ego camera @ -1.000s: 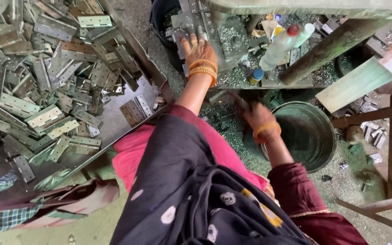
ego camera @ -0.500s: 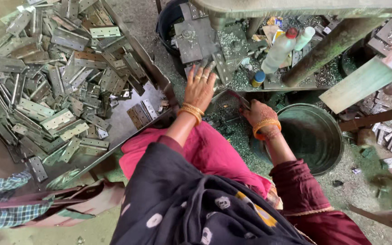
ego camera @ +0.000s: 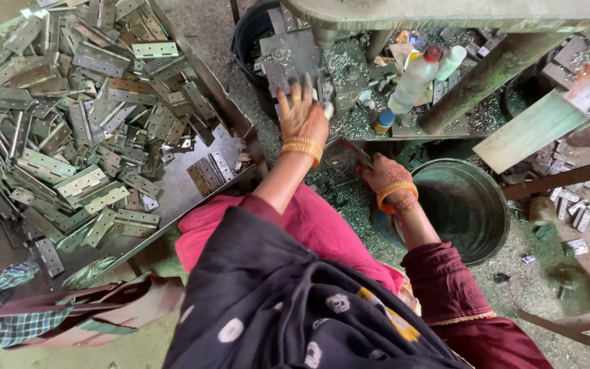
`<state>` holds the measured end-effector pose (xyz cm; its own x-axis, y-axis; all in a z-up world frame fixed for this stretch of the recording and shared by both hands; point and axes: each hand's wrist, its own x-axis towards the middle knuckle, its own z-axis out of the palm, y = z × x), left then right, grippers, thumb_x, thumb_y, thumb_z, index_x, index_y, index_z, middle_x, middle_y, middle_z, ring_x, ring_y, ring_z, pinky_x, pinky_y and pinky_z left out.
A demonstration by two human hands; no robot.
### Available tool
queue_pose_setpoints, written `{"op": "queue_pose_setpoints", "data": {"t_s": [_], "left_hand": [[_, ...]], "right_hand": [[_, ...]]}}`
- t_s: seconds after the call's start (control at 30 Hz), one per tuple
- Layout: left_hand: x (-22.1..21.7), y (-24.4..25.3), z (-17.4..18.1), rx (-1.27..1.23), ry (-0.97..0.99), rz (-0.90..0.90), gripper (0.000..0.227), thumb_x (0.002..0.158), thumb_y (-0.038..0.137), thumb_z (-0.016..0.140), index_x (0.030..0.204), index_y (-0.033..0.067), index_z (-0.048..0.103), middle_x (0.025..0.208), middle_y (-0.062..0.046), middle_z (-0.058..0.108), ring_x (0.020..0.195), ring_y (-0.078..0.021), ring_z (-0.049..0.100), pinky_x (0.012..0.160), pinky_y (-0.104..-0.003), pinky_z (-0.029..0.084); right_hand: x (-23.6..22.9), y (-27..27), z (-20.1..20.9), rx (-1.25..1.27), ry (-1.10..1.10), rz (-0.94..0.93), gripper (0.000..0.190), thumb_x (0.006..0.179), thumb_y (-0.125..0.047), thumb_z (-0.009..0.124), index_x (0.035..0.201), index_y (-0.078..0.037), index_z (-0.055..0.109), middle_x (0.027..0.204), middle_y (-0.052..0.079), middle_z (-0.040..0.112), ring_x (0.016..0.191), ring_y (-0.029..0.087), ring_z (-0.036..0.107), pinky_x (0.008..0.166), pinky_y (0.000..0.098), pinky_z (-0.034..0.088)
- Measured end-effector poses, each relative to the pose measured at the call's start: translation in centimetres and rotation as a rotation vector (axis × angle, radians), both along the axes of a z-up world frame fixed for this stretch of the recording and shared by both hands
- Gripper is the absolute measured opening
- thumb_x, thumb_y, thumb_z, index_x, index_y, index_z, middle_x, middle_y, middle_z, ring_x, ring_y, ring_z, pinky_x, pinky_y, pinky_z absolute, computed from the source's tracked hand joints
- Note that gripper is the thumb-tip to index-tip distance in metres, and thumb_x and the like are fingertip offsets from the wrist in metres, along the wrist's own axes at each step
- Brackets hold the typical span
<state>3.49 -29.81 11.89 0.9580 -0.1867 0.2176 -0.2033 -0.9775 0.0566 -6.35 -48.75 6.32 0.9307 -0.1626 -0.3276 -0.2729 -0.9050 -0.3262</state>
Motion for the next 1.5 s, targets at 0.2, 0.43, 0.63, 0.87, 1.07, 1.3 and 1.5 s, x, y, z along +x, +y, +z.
{"op": "queue_pose_setpoints", "data": {"t_s": [0.2, 0.43, 0.63, 0.87, 1.07, 1.3, 1.5], "left_hand": [[1.3, -0.2, -0.8, 0.112, 0.032, 0.043, 0.06, 0.095, 0.046, 0.047, 0.133, 0.0022, 0.064, 0.158, -0.017, 0.04, 0.146, -0.0298, 0.032, 0.118, -0.063, -0.007], [1.8, -0.9, -0.9, 0.107, 0.108, 0.048, 0.044, 0.103, 0.031, 0.045, 0.132, 0.0063, 0.067, 0.152, -0.014, 0.051, 0.15, -0.0278, 0.035, 0.121, -0.063, -0.006], [3.0, 0.2, -0.2, 0.151, 0.018, 0.072, 0.038, 0.097, 0.025, 0.049, 0.126, 0.0114, 0.07, 0.155, -0.01, 0.049, 0.148, -0.0287, 0.036, 0.119, -0.061, -0.002], [4.2, -0.6, -0.1, 0.083, -0.038, 0.08, 0.041, 0.1, 0.031, 0.048, 0.123, 0.008, 0.073, 0.153, -0.01, 0.053, 0.143, -0.0283, 0.041, 0.121, -0.061, -0.001], [5.0, 0.5, -1.4, 0.177, 0.046, 0.041, 0.037, 0.101, 0.02, 0.046, 0.126, 0.0121, 0.073, 0.154, -0.01, 0.05, 0.15, -0.0274, 0.037, 0.122, -0.062, -0.002], [5.7, 0.4, -0.6, 0.059, 0.139, 0.058, 0.043, 0.101, 0.021, 0.043, 0.139, 0.0117, 0.062, 0.163, -0.008, 0.037, 0.149, -0.0287, 0.034, 0.122, -0.06, -0.006], [5.6, 0.5, -1.3, 0.243, 0.094, 0.115, 0.048, 0.095, 0.015, 0.04, 0.14, 0.0118, 0.057, 0.158, -0.008, 0.037, 0.15, -0.0264, 0.029, 0.117, -0.067, -0.005]], "right_hand": [[-0.2, -0.9, -1.9, 0.009, -0.072, 0.088, 0.058, 0.09, -0.059, 0.067, 0.111, -0.005, 0.064, 0.104, 0.025, 0.072, 0.104, 0.046, 0.066, 0.086, 0.0562, 0.051], [-2.8, -1.6, -8.1, 0.187, -0.126, -0.083, 0.046, 0.086, -0.045, 0.067, 0.113, -0.008, 0.071, 0.102, 0.026, 0.072, 0.1, 0.046, 0.069, 0.084, 0.0526, 0.053], [-0.2, -1.9, -6.9, 0.127, -0.143, 0.061, 0.049, 0.087, -0.048, 0.072, 0.108, -0.004, 0.072, 0.099, 0.027, 0.072, 0.098, 0.047, 0.067, 0.081, 0.0544, 0.052], [-1.3, -1.8, -6.7, 0.104, -0.082, -0.075, 0.05, 0.088, -0.05, 0.07, 0.108, -0.005, 0.071, 0.103, 0.026, 0.071, 0.102, 0.046, 0.066, 0.084, 0.0546, 0.052], [-1.3, -2.3, -7.6, 0.079, -0.152, 0.061, 0.054, 0.091, -0.054, 0.068, 0.106, -0.002, 0.07, 0.103, 0.027, 0.071, 0.105, 0.047, 0.066, 0.086, 0.0551, 0.051], [-0.4, -2.0, -6.4, 0.076, -0.071, -0.094, 0.058, 0.089, -0.059, 0.067, 0.107, -0.004, 0.07, 0.101, 0.028, 0.07, 0.101, 0.049, 0.065, 0.084, 0.0553, 0.051], [-1.5, -1.5, -7.2, 0.051, -0.065, 0.022, 0.053, 0.091, -0.054, 0.066, 0.107, -0.004, 0.072, 0.103, 0.026, 0.071, 0.103, 0.047, 0.066, 0.085, 0.0557, 0.051]]}}
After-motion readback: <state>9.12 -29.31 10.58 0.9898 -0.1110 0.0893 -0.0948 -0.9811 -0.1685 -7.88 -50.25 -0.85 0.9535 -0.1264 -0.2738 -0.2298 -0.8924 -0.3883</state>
